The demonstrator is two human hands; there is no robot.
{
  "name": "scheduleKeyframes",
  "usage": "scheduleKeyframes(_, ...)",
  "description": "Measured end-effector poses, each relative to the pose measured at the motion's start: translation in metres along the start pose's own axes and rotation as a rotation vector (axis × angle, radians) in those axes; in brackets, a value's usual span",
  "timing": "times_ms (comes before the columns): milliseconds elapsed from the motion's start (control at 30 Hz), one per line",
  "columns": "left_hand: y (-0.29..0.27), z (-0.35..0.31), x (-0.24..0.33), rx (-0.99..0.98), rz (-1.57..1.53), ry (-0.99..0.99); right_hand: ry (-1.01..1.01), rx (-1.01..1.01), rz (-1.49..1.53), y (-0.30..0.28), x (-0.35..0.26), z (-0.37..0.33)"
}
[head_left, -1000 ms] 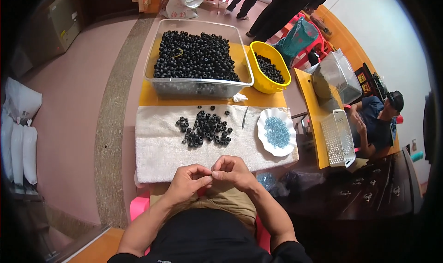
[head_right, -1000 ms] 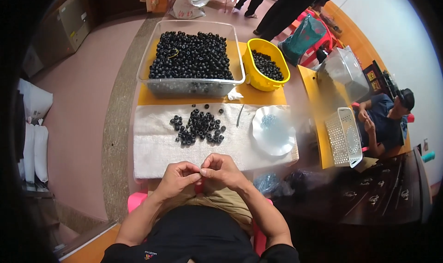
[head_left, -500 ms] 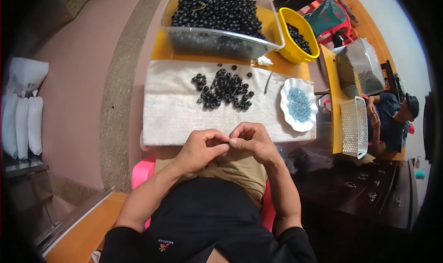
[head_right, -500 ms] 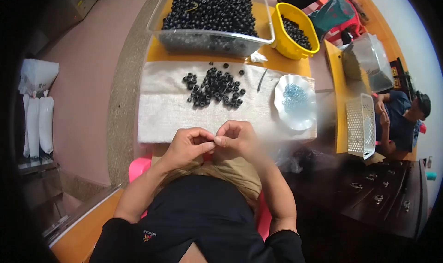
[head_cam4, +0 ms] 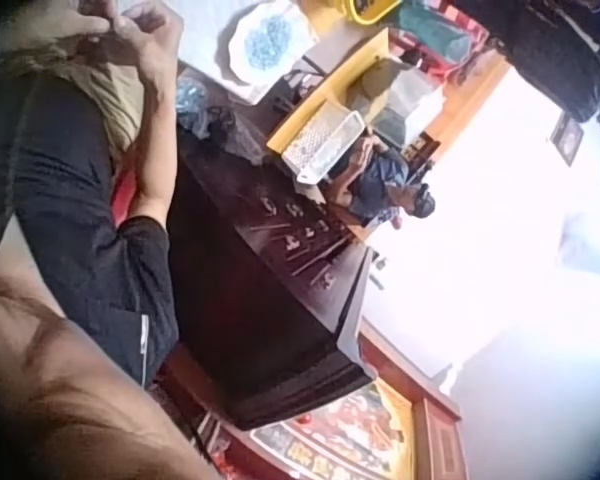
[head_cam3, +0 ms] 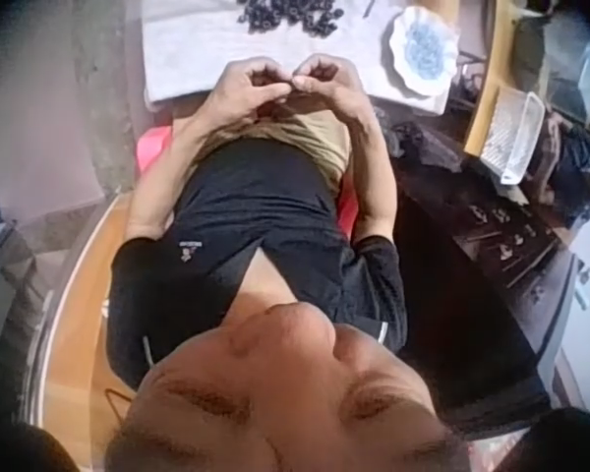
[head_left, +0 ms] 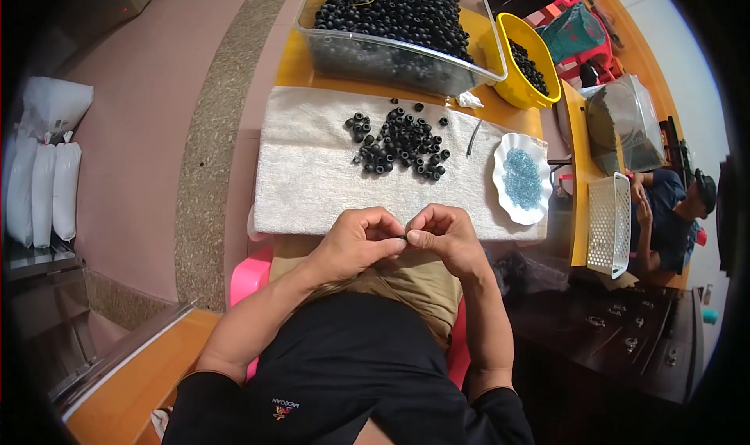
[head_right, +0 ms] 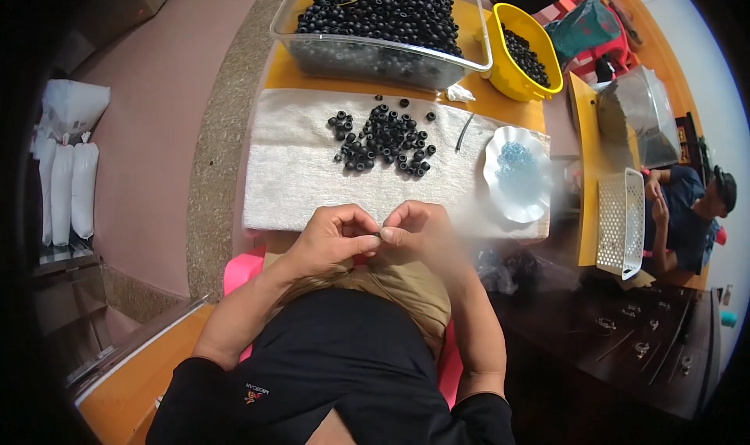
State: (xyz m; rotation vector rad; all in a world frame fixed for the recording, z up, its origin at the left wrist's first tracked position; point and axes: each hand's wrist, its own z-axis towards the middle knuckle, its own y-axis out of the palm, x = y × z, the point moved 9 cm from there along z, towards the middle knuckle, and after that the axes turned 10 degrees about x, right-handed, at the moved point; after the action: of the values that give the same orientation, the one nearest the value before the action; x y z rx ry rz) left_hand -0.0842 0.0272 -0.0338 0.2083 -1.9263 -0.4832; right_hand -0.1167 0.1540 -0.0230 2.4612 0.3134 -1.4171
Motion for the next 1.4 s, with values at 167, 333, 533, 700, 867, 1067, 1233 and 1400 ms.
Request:
scheduleKeyframes(167, 0.001, 0.0, 0.002, 0.0, 0.01, 0.036, -0.032, 0.064, -0.208, -0.004, -0.007, -0.004)
scheduleKeyframes(333, 0.0, 0.001, 0.002, 0.001, 0.034, 0.048, -0.044, 0.059, -0.24, -0.002, -0.012, -0.003)
scheduleKeyframes(533, 0.0, 0.003, 0.006, 0.003, 0.077, 0.079, -0.13, 0.103, -0.341, -0.006, -0.012, -0.004)
scheduleKeyframes(700, -0.001, 0.007, 0.01, 0.007, -0.039, 0.123, -0.362, 0.198, -0.577, 0.0, -0.03, -0.014)
scheduleKeyframes(867, -0.001, 0.007, 0.01, 0.009, -0.056, 0.112, -0.611, 0.178, -0.621, 0.01, -0.041, -0.027)
scheduleKeyframes(1067, 0.001, 0.006, 0.002, -0.001, -0.021, 0.07, -0.601, 0.068, -0.663, 0.013, -0.046, -0.028)
scheduleKeyframes(1233, 0.009, 0.002, 0.0, -0.042, -0.023, -0.025, -0.52, -0.053, -0.759, 0.013, -0.041, -0.023)
scheduleKeyframes(1400, 0.01, 0.002, -0.001, -0.059, -0.081, -0.042, -0.519, -0.049, -0.667, 0.01, -0.038, -0.021)
